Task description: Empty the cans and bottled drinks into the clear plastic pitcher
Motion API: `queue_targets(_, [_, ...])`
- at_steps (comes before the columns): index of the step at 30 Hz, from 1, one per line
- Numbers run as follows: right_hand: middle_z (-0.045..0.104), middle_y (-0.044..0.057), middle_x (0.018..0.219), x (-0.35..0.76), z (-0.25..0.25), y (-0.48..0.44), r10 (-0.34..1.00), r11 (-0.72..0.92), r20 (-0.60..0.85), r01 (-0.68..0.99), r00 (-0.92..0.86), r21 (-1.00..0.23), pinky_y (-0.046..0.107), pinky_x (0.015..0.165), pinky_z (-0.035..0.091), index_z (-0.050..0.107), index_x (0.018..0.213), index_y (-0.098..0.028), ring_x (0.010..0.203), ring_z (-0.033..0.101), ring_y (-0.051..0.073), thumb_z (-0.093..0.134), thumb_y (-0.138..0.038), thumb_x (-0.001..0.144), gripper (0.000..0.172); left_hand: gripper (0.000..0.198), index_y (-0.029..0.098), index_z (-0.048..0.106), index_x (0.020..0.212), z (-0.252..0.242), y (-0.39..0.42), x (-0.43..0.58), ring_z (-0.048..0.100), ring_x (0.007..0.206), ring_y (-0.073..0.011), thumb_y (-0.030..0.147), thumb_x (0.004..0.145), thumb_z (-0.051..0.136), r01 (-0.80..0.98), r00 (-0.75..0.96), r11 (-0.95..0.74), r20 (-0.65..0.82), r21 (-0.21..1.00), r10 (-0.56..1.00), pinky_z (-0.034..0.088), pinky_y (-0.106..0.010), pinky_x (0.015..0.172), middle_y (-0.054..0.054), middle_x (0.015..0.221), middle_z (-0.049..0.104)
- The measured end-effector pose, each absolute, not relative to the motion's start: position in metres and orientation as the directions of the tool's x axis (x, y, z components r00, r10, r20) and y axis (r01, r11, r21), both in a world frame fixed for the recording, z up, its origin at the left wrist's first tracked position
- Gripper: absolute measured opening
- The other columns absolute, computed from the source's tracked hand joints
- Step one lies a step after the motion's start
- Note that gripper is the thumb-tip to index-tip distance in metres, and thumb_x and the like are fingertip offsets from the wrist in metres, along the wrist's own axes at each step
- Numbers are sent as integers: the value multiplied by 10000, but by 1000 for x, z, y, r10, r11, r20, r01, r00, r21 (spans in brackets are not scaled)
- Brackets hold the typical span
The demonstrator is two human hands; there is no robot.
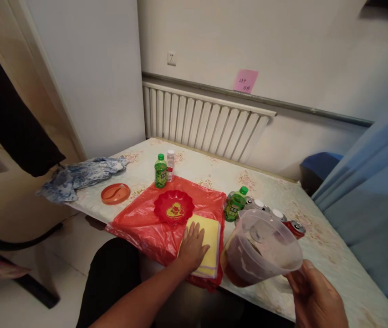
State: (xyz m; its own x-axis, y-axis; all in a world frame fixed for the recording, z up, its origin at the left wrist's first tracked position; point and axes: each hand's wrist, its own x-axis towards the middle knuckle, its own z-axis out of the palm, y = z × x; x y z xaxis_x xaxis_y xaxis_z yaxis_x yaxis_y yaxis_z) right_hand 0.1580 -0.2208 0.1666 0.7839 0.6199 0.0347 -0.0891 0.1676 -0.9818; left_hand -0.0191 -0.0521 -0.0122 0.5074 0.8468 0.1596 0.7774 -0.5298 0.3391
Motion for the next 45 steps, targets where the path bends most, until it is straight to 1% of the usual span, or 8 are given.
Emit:
queue_targets(8, [580,-2,698,145,167,-207,658,167,2,-143,753,-976,239,524,435,633,727,-168,645,502,140,732,-397,729,249,548,164,445,1427,-16,-54,-32,223,1470,-319,401,932,457,823,391,-401,112,402,914,248,-525,1163,-145,1573,313])
queue_targets(14, [469,-46,654,131,173,-177,669,251,30,-188,742,-950,197,486,366,550,674,-176,582,389,89,728,-325,758,247,563,160,438,1437,-17,-58,-36,193,1480,-315,369,916,484,796,384,-367,67,482,921,240,-515,1175,-141,1590,269])
queue_targets(17, [389,-69,621,118,180,-153,670,335,62,-226,740,-915,184,451,309,503,646,-178,542,307,71,731,-286,758,276,565,164,438,1437,-13,-62,-44,190,1481,-314,345,905,504,767,390,-372,81,523,917,242,-499,1183,-137,1590,272])
queue_targets(20, [334,-86,579,103,185,-123,675,396,116,-225,729,-890,180,459,312,437,603,-187,517,276,65,713,-263,771,332,544,151,455,1418,-13,-64,-61,239,1468,-301,300,897,506,741,393,-401,137,539,909,264,-480,1186,-142,1571,318])
queue_targets(26, [337,-113,511,74,175,-58,724,435,179,-240,666,-868,214,520,390,414,602,-199,462,296,57,709,-313,774,360,393,174,576,1256,-27,-59,-114,460,1328,-290,212,885,453,773,293,-406,292,487,910,368,-496,1127,-137,1403,541])
queue_targets(32, [340,-112,475,45,153,1,746,411,198,-206,636,-888,226,482,334,391,560,-214,442,303,64,671,-369,775,385,317,175,628,1149,-25,-49,-156,509,1238,-308,161,879,465,847,191,-323,325,423,926,395,-500,1071,-140,1300,594])
queue_targets(38, [332,-106,468,22,129,35,784,351,208,-140,585,-926,245,500,342,396,533,-218,457,313,77,658,-414,777,409,295,181,635,1112,-31,-49,-166,519,1196,-288,126,864,486,858,180,-301,304,417,935,393,-474,1050,-122,1246,616])
queue_targets(45, [334,-99,457,10,100,50,812,287,195,-85,551,-954,235,465,275,400,536,-217,459,299,81,612,-434,808,407,288,191,636,1070,-37,-50,-169,533,1140,-281,93,845,486,861,198,-339,365,379,910,388,-468,1041,-101,1210,635])
